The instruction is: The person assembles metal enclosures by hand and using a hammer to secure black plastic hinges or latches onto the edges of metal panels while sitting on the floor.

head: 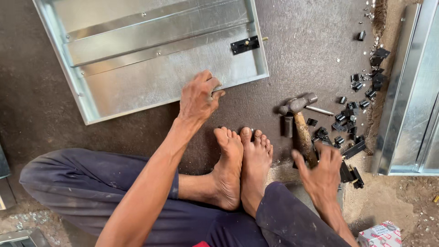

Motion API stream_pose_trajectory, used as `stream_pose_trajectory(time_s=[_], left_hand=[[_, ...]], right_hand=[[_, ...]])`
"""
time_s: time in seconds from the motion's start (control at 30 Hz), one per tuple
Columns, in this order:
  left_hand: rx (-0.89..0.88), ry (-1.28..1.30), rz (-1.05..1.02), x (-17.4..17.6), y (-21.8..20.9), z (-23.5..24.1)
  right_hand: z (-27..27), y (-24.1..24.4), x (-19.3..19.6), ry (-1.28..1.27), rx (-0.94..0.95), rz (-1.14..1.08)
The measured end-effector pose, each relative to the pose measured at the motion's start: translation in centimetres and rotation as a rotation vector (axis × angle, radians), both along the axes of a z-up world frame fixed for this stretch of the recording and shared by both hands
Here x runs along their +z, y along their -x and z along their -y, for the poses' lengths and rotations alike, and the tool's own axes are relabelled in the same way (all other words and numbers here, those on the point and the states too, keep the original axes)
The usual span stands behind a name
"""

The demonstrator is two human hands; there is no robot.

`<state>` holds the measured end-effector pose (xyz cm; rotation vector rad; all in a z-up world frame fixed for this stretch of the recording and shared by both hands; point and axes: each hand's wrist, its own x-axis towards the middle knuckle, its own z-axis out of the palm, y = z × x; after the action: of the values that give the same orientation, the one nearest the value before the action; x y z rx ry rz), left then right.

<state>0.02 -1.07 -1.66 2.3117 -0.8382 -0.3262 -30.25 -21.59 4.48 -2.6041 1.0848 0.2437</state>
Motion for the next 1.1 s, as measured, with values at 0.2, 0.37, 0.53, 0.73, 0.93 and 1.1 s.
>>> stream_pose_trajectory(time_s=[0.2,0.37,0.53,0.73,0.93,1.1], left_hand=[[-0.022,0.035,0.027,0.1,-0.4,-0.1],[-0.038,0.018,0.001,-1.1,-0.2,-0.2],[-0.087,0.003,-0.020,-1.4,-0.8,-0.1],[-0.065,0.045,0.039,-2.2,-0.3,-0.5],[-0.079,0.008,0.005,-2.3,-0.7,-0.1],[-0.084,0.057,0.065,-2.3,-0.1,-0.5]], right_hand=[[0.6,2.9,1.2,-0.072,-0.197,-0.218],[1.6,1.3,2.9,-0.375,-0.176,0.180],[0.2,-4.5,0.1,-0.543,-0.043,0.239],[-1.8,-8.8,-2.5,-0.491,0.031,0.283],[-2.4,-9.0,-2.2,-0.510,-0.055,0.217],[-2.6,-8.0,-1.6,-0.528,-0.059,0.287]])
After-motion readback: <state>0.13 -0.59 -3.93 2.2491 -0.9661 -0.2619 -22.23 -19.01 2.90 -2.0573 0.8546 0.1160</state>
